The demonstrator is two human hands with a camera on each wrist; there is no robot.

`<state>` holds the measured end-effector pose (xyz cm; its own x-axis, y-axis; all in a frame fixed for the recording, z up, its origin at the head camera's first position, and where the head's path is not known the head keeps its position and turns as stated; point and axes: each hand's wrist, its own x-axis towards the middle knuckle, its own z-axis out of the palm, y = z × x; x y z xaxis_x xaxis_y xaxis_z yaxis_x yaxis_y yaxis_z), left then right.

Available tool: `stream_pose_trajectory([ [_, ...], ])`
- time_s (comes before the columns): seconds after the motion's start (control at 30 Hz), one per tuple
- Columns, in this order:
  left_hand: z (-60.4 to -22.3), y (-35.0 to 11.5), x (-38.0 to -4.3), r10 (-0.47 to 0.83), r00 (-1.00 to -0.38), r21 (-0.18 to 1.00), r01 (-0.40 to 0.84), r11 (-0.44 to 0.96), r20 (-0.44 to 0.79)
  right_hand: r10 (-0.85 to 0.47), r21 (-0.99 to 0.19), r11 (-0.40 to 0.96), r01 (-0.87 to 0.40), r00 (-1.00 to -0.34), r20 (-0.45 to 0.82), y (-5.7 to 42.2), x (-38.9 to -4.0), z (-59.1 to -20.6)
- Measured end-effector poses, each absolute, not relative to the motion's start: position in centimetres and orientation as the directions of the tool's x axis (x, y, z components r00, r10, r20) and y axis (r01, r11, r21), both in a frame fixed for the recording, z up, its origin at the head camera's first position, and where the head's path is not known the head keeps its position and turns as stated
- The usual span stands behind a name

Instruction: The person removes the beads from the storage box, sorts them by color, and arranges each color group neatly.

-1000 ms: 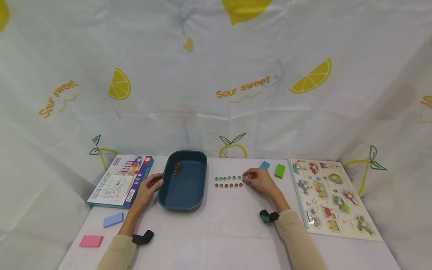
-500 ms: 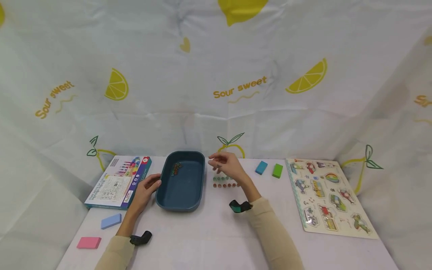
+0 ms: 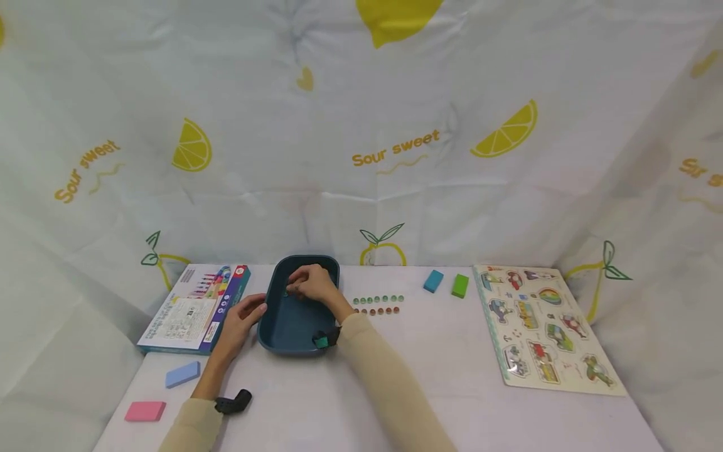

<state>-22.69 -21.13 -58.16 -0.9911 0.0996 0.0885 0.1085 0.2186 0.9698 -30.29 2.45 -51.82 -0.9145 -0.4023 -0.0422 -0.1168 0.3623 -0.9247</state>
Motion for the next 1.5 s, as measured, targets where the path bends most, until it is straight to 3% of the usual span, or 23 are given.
stream_pose_trajectory([
  [0.47, -57.9, -20.9, -23.1, 0.098, -0.993, 0.971, 0.084, 0.226, 0.064, -0.328, -0.781, 0.600, -0.174, -0.944, -0.043, 0.7, -31.2, -53.4],
  [0.6, -58.2, -20.9, -23.0, 0.099, -0.994, 0.973, 0.073, 0.220, 0.053, -0.349, -0.776, 0.602, -0.190, -0.936, -0.042, 1.2, -31.0, -53.2],
  [0.73, -58.4, -20.9, -22.9, 0.092, -0.995, 0.974, 0.053, 0.218, 0.033, -0.391, -0.831, 0.517, -0.206, -0.920, -0.014, 2.7, -30.6, -52.0],
  [0.97, -58.5, -20.8, -22.8, 0.088, -0.995, 0.974, 0.065, 0.215, 0.047, -0.423, -0.910, 0.343, -0.231, -0.904, 0.070, 9.3, -28.8, -49.1],
  [1.3, -58.4, -20.9, -22.5, 0.077, -0.996, 0.971, 0.071, 0.228, 0.055, -0.251, -0.828, 0.537, -0.158, -0.968, 0.022, 22.8, -24.4, -51.6],
  [1.5, -58.0, -21.0, -22.6, 0.079, -0.995, 0.969, 0.072, 0.236, 0.055, -0.181, -0.734, 0.667, -0.126, -0.984, 0.005, 26.8, -22.7, -54.6],
])
